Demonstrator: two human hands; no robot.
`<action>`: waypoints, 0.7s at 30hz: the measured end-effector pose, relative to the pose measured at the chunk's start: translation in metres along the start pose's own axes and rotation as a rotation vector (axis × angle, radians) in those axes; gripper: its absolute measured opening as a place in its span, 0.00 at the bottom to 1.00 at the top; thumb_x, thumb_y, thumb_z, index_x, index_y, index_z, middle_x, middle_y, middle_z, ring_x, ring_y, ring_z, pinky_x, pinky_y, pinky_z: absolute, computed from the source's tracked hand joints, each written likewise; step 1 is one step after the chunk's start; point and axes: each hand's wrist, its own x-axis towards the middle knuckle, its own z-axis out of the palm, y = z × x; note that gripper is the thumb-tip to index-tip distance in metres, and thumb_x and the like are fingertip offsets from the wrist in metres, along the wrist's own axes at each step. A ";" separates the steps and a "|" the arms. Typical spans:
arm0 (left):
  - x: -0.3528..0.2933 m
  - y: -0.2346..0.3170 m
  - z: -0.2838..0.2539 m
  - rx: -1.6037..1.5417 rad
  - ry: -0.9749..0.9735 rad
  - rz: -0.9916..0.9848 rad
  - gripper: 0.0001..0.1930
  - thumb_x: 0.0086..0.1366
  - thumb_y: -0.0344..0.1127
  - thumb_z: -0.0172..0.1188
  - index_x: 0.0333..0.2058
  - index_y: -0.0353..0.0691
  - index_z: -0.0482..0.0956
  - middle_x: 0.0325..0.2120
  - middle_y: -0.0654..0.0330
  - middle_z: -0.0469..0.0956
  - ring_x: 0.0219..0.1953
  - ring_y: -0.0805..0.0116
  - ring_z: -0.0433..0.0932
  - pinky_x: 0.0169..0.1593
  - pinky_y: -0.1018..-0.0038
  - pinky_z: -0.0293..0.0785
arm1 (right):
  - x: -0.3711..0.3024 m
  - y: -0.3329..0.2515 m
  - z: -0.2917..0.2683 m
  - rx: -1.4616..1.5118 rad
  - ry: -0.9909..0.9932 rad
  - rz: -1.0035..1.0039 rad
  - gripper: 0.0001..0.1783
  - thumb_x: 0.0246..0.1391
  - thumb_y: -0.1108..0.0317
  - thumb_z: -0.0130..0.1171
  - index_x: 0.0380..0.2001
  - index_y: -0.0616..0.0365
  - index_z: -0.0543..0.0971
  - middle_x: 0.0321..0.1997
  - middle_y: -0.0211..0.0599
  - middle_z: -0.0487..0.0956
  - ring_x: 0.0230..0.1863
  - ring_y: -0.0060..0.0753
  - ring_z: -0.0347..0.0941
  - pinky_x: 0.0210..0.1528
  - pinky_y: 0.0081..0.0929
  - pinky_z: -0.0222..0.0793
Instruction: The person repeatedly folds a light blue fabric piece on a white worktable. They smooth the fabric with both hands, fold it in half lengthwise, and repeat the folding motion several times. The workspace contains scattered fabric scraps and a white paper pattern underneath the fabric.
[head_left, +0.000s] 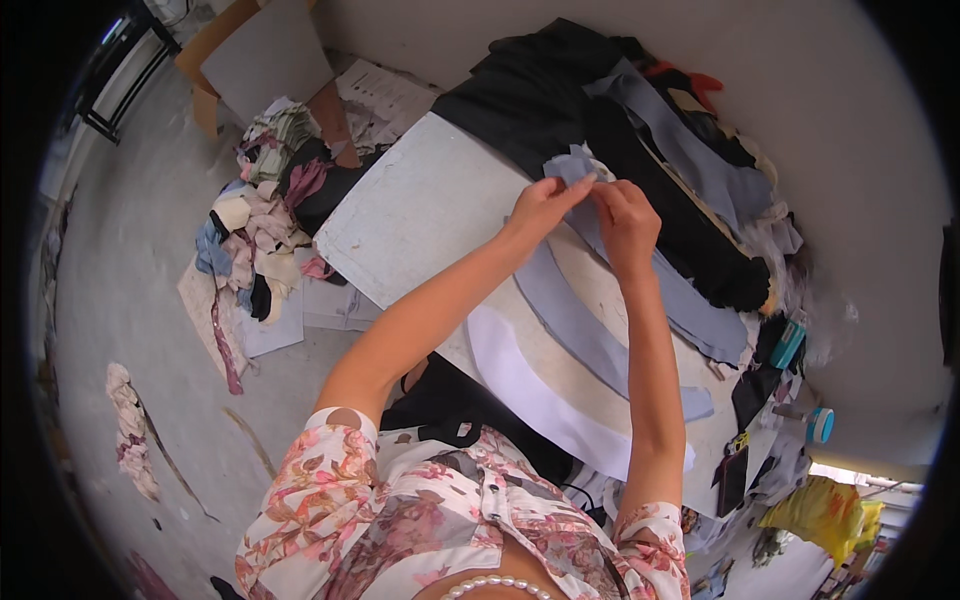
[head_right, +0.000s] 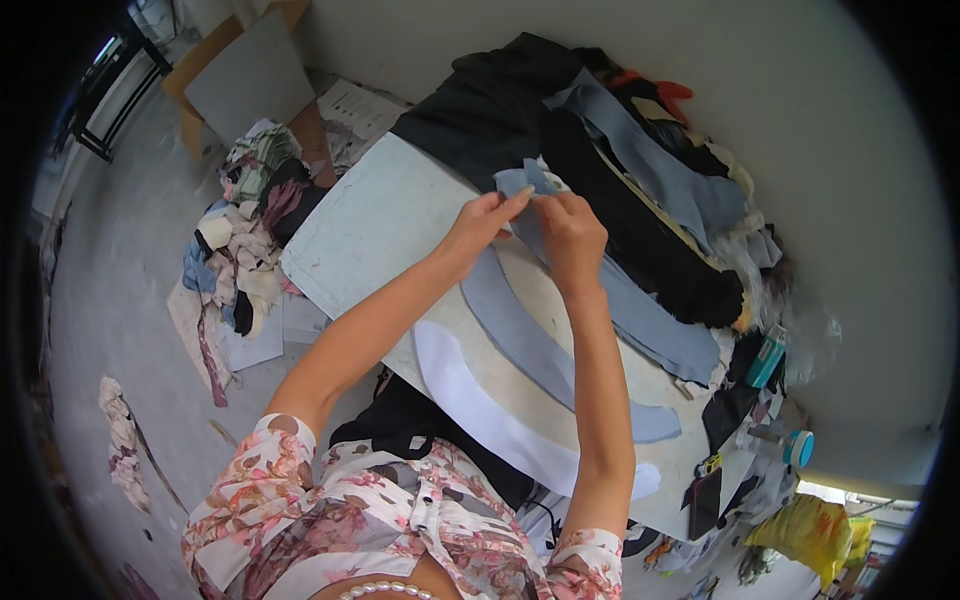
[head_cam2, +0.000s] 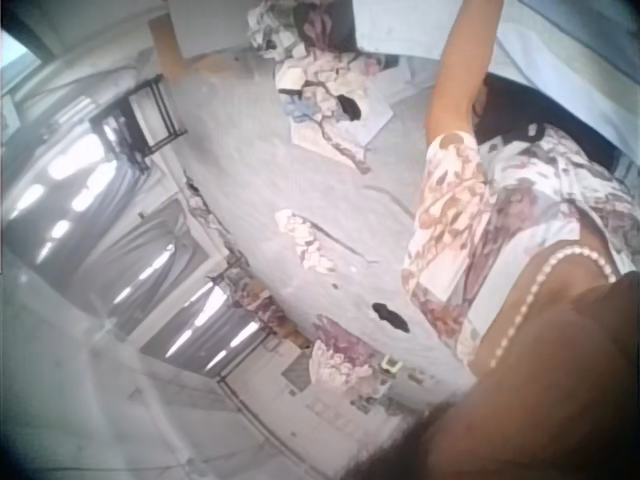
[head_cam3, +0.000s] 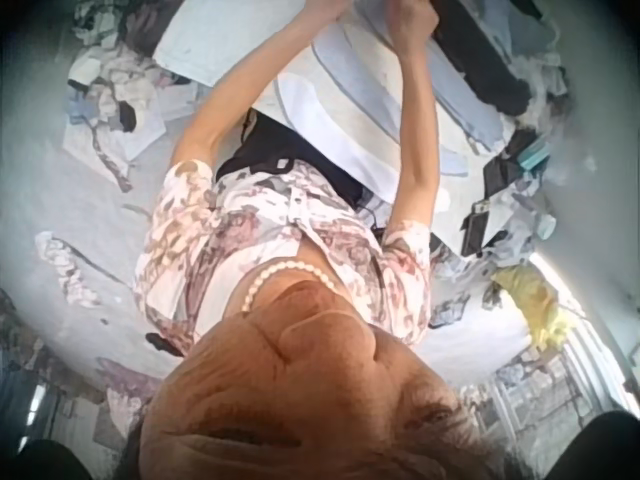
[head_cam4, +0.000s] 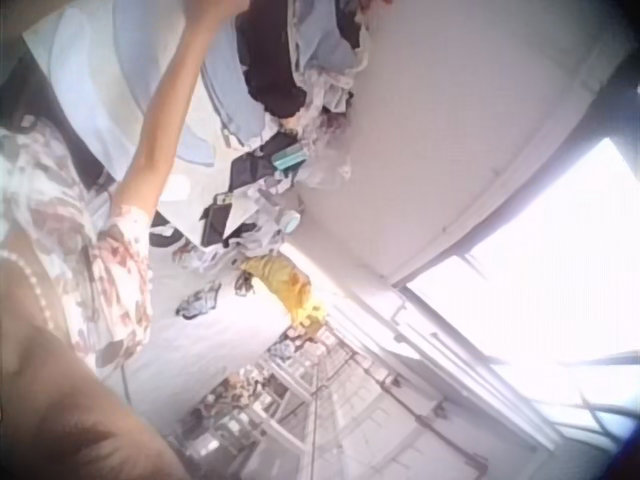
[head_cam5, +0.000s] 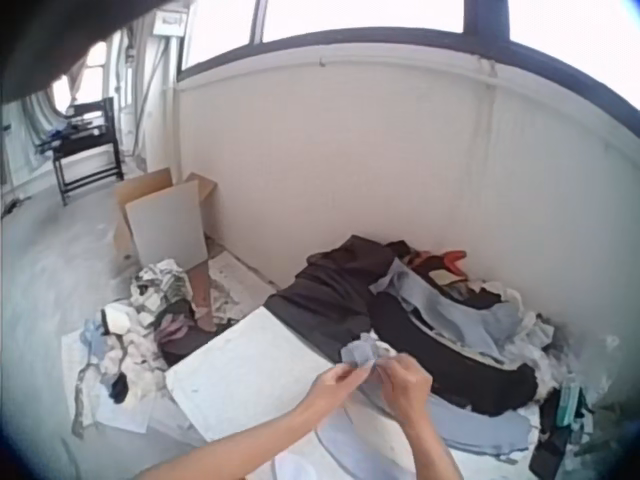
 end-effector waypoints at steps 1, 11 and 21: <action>0.006 0.001 0.001 -0.011 0.007 0.029 0.21 0.64 0.48 0.62 0.45 0.36 0.78 0.31 0.69 0.76 0.35 0.81 0.70 0.39 0.82 0.66 | 0.000 -0.004 -0.007 0.012 -0.010 -0.045 0.10 0.47 0.72 0.63 0.36 0.54 0.82 0.36 0.35 0.79 0.38 0.43 0.76 0.40 0.31 0.72; 0.017 0.008 0.027 0.150 -0.021 0.521 0.11 0.64 0.37 0.62 0.34 0.34 0.83 0.21 0.69 0.77 0.25 0.85 0.67 0.27 0.82 0.63 | -0.007 0.027 -0.039 0.621 -0.057 0.291 0.21 0.48 0.69 0.67 0.47 0.60 0.77 0.49 0.33 0.78 0.51 0.27 0.73 0.52 0.27 0.70; 0.005 0.018 0.035 0.059 -0.117 0.386 0.08 0.64 0.37 0.60 0.34 0.39 0.83 0.25 0.70 0.78 0.27 0.85 0.71 0.30 0.84 0.67 | 0.003 -0.003 -0.052 0.163 0.180 0.149 0.13 0.39 0.75 0.69 0.32 0.56 0.80 0.35 0.32 0.78 0.38 0.35 0.75 0.39 0.27 0.71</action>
